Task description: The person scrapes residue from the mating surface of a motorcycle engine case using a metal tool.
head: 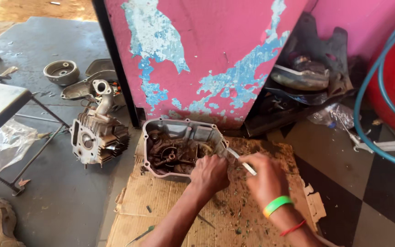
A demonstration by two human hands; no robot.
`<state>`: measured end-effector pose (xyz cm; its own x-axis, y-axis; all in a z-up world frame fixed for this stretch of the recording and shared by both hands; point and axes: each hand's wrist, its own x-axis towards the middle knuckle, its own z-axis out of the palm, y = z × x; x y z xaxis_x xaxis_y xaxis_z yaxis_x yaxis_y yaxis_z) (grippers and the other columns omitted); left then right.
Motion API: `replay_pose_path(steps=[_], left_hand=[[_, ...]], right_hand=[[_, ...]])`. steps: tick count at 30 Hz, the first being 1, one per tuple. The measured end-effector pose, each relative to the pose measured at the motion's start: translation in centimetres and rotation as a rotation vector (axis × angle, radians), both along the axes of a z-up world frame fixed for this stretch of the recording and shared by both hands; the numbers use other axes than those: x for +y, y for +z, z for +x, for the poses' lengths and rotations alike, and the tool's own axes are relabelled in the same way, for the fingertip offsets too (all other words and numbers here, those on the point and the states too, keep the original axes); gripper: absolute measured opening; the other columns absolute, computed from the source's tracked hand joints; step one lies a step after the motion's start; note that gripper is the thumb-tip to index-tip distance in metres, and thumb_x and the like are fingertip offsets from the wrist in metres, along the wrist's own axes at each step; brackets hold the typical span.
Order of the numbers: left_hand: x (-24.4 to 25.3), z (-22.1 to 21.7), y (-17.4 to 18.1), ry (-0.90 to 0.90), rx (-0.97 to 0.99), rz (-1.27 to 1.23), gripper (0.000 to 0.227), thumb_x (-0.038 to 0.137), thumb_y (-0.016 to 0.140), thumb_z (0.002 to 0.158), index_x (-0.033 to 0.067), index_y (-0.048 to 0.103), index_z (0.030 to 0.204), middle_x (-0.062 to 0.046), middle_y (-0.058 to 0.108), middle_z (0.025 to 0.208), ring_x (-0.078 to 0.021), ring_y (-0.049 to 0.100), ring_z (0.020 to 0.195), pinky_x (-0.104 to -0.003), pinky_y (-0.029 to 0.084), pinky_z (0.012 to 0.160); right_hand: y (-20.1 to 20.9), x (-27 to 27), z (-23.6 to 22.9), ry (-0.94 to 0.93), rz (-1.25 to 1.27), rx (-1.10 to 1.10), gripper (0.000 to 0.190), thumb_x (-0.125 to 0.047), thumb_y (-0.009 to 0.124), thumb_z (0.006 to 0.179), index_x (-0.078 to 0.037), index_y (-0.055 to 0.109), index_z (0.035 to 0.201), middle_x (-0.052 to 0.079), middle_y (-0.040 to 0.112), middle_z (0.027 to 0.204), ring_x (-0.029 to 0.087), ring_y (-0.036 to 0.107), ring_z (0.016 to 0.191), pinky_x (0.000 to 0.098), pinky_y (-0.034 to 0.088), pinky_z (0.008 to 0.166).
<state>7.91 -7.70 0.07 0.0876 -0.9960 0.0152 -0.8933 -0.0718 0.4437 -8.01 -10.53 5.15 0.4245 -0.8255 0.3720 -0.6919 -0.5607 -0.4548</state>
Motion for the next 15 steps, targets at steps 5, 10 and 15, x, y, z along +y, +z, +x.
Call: replay_pose_path(steps=[5, 10, 15], left_hand=[[0.4, -0.4, 0.3, -0.005, 0.01, -0.004, 0.016, 0.008, 0.071, 0.078, 0.0038, 0.075, 0.093, -0.022, 0.071, 0.096, -0.0427, 0.069, 0.096, -0.051, 0.057, 0.082], [0.2, -0.3, 0.2, -0.022, -0.026, 0.013, 0.017, 0.008, 0.071, 0.078, 0.0029, 0.074, 0.094, -0.022, 0.072, 0.096, -0.0414, 0.071, 0.094, -0.05, 0.057, 0.082], [-0.1, -0.4, 0.2, -0.015, -0.012, 0.068, 0.018, 0.007, 0.071, 0.078, 0.0021, 0.074, 0.095, -0.022, 0.073, 0.096, -0.0405, 0.072, 0.095, -0.048, 0.059, 0.083]], right_hand=[[1.6, 3.2, 1.9, -0.099, 0.083, 0.196, 0.038, 0.007, 0.063, 0.076, -0.013, 0.075, 0.106, 0.001, 0.072, 0.115, 0.034, 0.069, 0.096, 0.0478, 0.054, 0.079], [1.8, 2.8, 2.3, -0.086, 0.1, 0.274, 0.039, 0.007, 0.062, 0.077, -0.013, 0.076, 0.107, 0.002, 0.071, 0.115, 0.036, 0.069, 0.093, 0.0474, 0.056, 0.08], [1.5, 1.6, 2.0, 0.006, 0.048, 0.314, 0.04, 0.007, 0.063, 0.073, -0.013, 0.077, 0.105, 0.005, 0.072, 0.11, 0.036, 0.07, 0.093, 0.0471, 0.056, 0.082]])
